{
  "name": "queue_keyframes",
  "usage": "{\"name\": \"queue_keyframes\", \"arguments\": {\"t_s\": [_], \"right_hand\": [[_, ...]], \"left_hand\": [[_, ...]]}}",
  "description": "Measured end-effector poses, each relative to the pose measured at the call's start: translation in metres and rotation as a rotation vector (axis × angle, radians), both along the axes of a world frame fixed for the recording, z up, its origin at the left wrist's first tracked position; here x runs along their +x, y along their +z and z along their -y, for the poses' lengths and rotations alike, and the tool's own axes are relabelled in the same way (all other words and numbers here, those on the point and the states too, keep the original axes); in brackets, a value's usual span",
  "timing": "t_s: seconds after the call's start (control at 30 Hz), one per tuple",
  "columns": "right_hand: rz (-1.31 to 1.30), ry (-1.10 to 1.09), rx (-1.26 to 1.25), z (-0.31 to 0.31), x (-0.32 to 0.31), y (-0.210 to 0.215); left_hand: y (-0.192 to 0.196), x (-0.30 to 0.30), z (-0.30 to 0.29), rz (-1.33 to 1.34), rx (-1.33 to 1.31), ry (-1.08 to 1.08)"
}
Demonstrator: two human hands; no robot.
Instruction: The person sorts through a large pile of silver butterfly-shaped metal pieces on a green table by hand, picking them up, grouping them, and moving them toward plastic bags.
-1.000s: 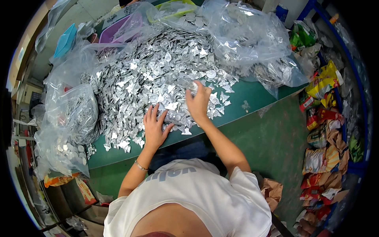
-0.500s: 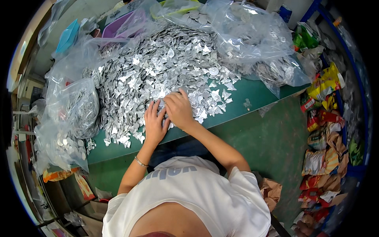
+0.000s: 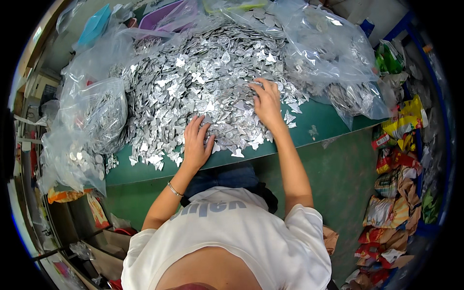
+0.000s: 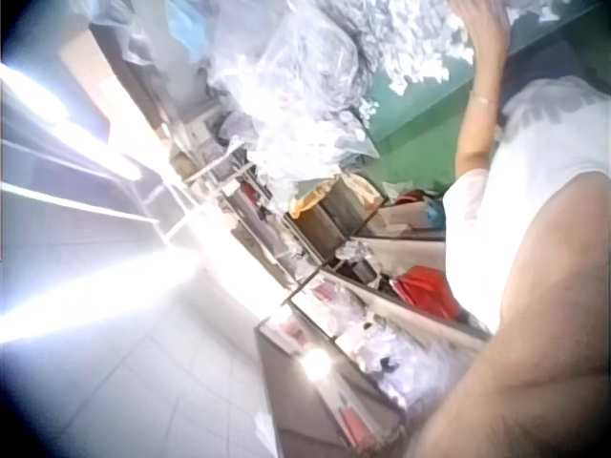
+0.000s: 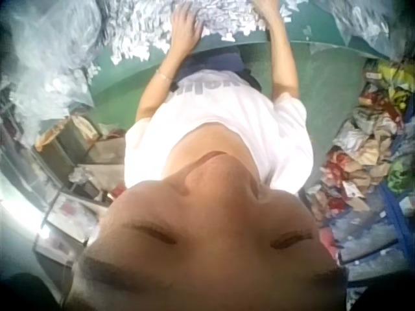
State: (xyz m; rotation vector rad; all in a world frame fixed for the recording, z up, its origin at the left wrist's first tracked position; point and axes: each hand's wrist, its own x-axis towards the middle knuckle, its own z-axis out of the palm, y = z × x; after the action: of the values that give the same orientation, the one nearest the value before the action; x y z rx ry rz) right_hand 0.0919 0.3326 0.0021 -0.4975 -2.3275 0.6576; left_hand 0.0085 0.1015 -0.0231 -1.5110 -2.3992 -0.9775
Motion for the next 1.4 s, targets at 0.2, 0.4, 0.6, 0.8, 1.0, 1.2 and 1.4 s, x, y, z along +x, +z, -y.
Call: {"name": "queue_keyframes", "arguments": {"t_s": [0.2, 0.4, 0.6, 0.8, 1.0, 1.2, 1.4], "right_hand": [[-0.001, 0.153, 0.108, -0.024, -0.005, -0.026], [-0.362, -0.023, -0.688, -0.038, -0.006, -0.044], [-0.842, 0.137, -1.642, -0.065, 0.002, -0.039], [-0.932, 0.214, -1.649, -0.069, 0.01, -0.031], [-0.647, 0.155, -1.462, -0.065, 0.016, -0.03], [-0.619, 0.585, -1.921, -0.043, 0.021, -0.003], [-0.348, 0.451, -1.575, -0.007, 0.003, 0.018]], "left_hand": [[0.0, -0.003, 0.0, 0.023, 0.048, -0.005], [-0.003, -0.003, 0.002, 0.025, 0.036, 0.008], [-0.002, -0.003, 0.002, 0.033, 0.031, 0.007], [-0.002, -0.004, 0.002, 0.039, 0.036, 0.006], [0.001, -0.004, 0.0, 0.037, 0.039, 0.003], [-0.003, -0.005, 0.002, 0.043, 0.062, 0.003], [-0.002, -0.005, 0.002, 0.058, 0.075, -0.003]]}}
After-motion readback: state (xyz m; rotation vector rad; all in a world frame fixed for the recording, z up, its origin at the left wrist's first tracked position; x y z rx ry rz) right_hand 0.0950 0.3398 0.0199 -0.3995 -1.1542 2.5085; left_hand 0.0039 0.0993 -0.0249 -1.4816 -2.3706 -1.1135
